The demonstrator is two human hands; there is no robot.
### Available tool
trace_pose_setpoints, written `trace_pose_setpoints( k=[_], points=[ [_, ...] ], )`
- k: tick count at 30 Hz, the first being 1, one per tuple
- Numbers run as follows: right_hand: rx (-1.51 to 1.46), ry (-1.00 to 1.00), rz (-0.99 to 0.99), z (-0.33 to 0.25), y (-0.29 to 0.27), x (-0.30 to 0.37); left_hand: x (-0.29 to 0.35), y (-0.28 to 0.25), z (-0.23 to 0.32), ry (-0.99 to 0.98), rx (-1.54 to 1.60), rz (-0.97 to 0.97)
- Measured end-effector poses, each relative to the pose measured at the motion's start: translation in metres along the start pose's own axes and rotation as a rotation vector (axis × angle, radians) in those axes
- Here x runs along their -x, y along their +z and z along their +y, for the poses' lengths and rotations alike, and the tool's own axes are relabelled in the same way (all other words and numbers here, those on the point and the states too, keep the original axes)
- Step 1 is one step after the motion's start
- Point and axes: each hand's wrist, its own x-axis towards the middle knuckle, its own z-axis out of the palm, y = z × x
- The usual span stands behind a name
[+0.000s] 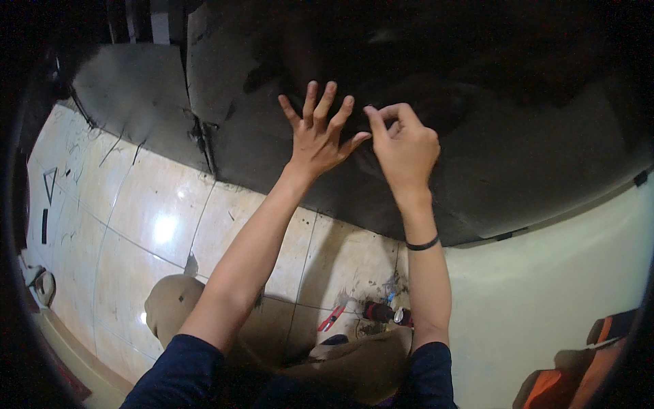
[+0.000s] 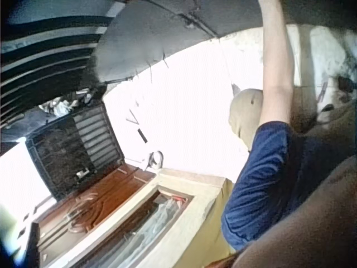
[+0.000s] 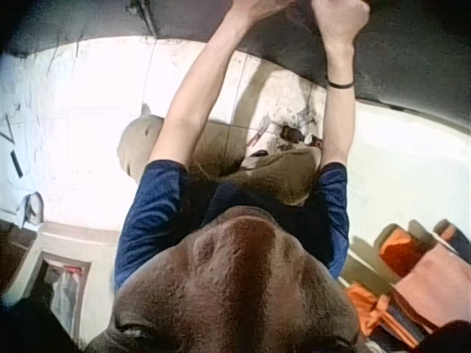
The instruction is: The person uses a drill to make holes in a gate and then trims the edges of a plastic sheet with a utility knife while a second person assists from the other side.
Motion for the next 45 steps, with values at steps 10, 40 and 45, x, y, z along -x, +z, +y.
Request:
trace_pose_setpoints(
  k=[10, 40, 45],
  points=[
    [-0.033, -0.079, 0.016, 0.004, 0.019, -0.006, 0.002, -0.001, 0.002, 0.000, 0.053, 0.021],
    [-0.335, 0.070, -0.386, 0.002, -0.004, -0.022, -0.003, -0.018, -0.005, 0.087, -0.071, -0.062],
    [-0.196, -0.054, -0.351, 0.034, -0.002, -0.004, -0.008, -0.023, 0.026, 0.126, -0.197, -0.128]
  ],
)
